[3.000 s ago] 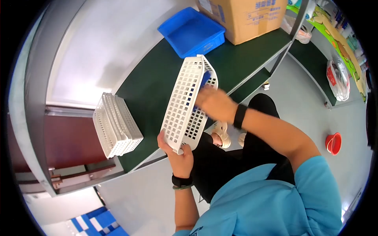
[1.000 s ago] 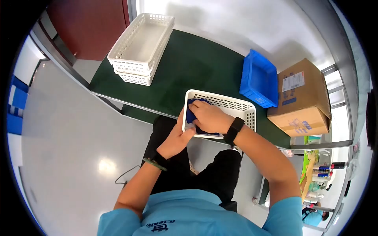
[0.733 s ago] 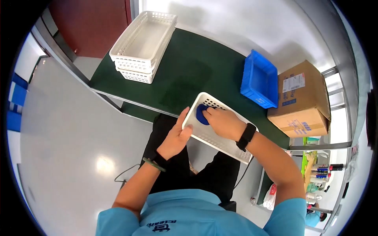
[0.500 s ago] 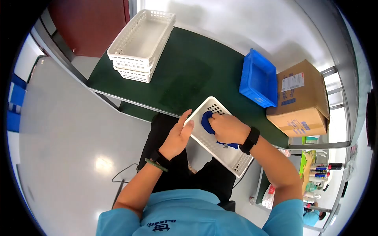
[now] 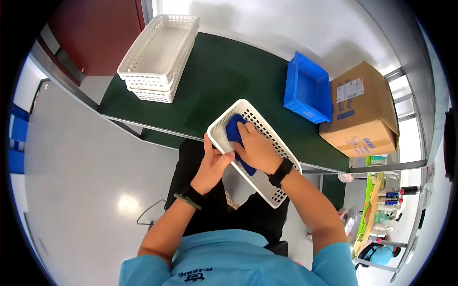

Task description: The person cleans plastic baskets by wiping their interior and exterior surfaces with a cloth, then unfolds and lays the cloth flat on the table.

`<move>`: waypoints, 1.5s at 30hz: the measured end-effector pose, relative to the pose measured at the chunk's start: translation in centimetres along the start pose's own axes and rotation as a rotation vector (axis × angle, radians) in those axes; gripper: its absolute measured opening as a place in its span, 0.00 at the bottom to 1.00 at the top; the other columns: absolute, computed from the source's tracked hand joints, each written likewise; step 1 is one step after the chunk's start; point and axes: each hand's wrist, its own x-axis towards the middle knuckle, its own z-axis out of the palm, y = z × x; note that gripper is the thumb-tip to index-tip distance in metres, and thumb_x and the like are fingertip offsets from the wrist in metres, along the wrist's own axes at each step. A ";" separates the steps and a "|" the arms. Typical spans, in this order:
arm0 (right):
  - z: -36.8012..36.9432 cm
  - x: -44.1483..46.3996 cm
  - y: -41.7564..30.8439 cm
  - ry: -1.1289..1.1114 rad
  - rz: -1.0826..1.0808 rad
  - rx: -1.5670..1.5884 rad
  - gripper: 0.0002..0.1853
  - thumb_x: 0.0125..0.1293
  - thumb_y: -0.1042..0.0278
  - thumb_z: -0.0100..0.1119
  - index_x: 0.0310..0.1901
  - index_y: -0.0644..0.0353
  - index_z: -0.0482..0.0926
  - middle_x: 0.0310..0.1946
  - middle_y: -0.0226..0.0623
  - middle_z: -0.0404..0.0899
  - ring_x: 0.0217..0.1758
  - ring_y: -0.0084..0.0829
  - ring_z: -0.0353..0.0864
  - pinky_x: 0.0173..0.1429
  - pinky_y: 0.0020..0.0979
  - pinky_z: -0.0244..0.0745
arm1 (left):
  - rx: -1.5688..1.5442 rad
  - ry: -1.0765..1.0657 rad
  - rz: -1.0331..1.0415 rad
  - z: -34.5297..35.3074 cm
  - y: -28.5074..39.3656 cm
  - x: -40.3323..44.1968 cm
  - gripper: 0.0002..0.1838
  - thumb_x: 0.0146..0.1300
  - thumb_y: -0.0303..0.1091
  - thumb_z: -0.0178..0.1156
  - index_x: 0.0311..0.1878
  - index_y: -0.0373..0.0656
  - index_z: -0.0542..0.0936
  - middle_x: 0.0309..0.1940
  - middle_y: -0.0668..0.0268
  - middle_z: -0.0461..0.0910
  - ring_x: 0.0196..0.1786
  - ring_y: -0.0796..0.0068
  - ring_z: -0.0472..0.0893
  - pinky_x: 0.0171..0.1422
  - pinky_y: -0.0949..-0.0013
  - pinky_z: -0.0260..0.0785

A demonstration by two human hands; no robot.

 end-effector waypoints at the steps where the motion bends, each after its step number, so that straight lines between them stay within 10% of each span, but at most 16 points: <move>1: 0.1 0.3 -0.3 0.001 0.003 0.005 0.29 0.61 0.65 0.60 0.62 0.68 0.65 0.50 0.47 0.70 0.50 0.48 0.77 0.49 0.42 0.76 | 0.004 -0.001 -0.004 0.1 0.3 0.0 0.44 0.65 0.29 0.59 0.74 0.47 0.39 0.48 0.62 0.75 0.46 0.78 0.75 0.50 0.73 0.69; 6: 2.0 0.1 0.0 -0.071 -0.306 0.059 0.27 0.61 0.62 0.59 0.62 0.60 0.69 0.47 0.39 0.72 0.52 0.40 0.76 0.46 0.41 0.74 | -0.047 0.034 -0.010 0.1 0.6 0.4 0.45 0.65 0.28 0.57 0.75 0.49 0.37 0.47 0.63 0.75 0.46 0.78 0.74 0.50 0.74 0.69; 11: 0.9 -0.6 -1.6 0.104 -0.240 -0.302 0.26 0.59 0.65 0.57 0.60 0.60 0.70 0.42 0.37 0.74 0.44 0.37 0.79 0.43 0.39 0.73 | 0.022 0.014 -0.025 -0.3 0.3 0.2 0.47 0.66 0.31 0.59 0.76 0.46 0.35 0.46 0.62 0.75 0.46 0.79 0.75 0.52 0.73 0.69; 14: 0.6 0.6 -2.0 -0.053 0.157 -0.250 0.26 0.56 0.69 0.59 0.58 0.63 0.69 0.43 0.42 0.74 0.41 0.43 0.81 0.41 0.42 0.78 | 0.103 -0.001 0.025 -0.2 -0.1 -0.2 0.47 0.67 0.31 0.59 0.76 0.46 0.34 0.49 0.63 0.74 0.48 0.80 0.74 0.54 0.72 0.68; 21: 1.2 -0.3 -0.3 -0.124 -0.242 0.180 0.30 0.58 0.72 0.58 0.65 0.59 0.68 0.46 0.41 0.73 0.49 0.45 0.78 0.49 0.41 0.76 | -0.014 -0.026 0.003 -0.2 0.1 0.5 0.45 0.67 0.29 0.56 0.76 0.49 0.35 0.51 0.62 0.73 0.50 0.77 0.73 0.56 0.71 0.68; 34: 0.5 -0.2 -1.1 -0.109 -0.130 0.009 0.25 0.60 0.71 0.58 0.61 0.53 0.73 0.43 0.38 0.73 0.47 0.43 0.77 0.47 0.42 0.75 | 0.088 -0.043 -0.076 -1.1 1.5 1.4 0.41 0.67 0.35 0.58 0.75 0.50 0.44 0.44 0.69 0.75 0.40 0.84 0.74 0.44 0.76 0.68; 36: -0.7 -0.9 -1.3 -0.178 -0.146 -0.063 0.25 0.59 0.70 0.59 0.60 0.52 0.74 0.42 0.36 0.73 0.46 0.41 0.77 0.46 0.41 0.75 | 0.158 -0.034 -0.103 -0.7 2.0 1.0 0.40 0.68 0.43 0.56 0.77 0.54 0.45 0.63 0.62 0.67 0.62 0.71 0.71 0.61 0.62 0.70; 41: -2.8 -5.5 -0.6 -0.296 -0.282 -0.275 0.28 0.52 0.71 0.61 0.59 0.50 0.74 0.40 0.30 0.73 0.43 0.33 0.78 0.42 0.36 0.73 | 0.152 0.011 -0.118 -0.2 1.9 0.8 0.42 0.68 0.42 0.56 0.77 0.53 0.42 0.63 0.59 0.68 0.62 0.68 0.72 0.62 0.59 0.69; 43: -2.7 -6.6 -0.7 -0.285 -0.280 -0.302 0.29 0.52 0.72 0.60 0.60 0.51 0.73 0.40 0.30 0.73 0.43 0.33 0.78 0.42 0.36 0.73 | 0.074 0.041 -0.093 -0.3 1.4 1.1 0.45 0.66 0.34 0.58 0.77 0.50 0.39 0.47 0.63 0.76 0.45 0.77 0.75 0.49 0.71 0.69; 45: -2.0 -6.9 -0.5 -0.233 -0.279 -0.296 0.32 0.51 0.75 0.58 0.63 0.53 0.71 0.40 0.31 0.73 0.41 0.34 0.78 0.41 0.35 0.73 | 0.146 0.013 -0.060 -0.7 0.7 1.1 0.42 0.68 0.37 0.55 0.77 0.51 0.40 0.57 0.60 0.69 0.54 0.73 0.72 0.57 0.64 0.68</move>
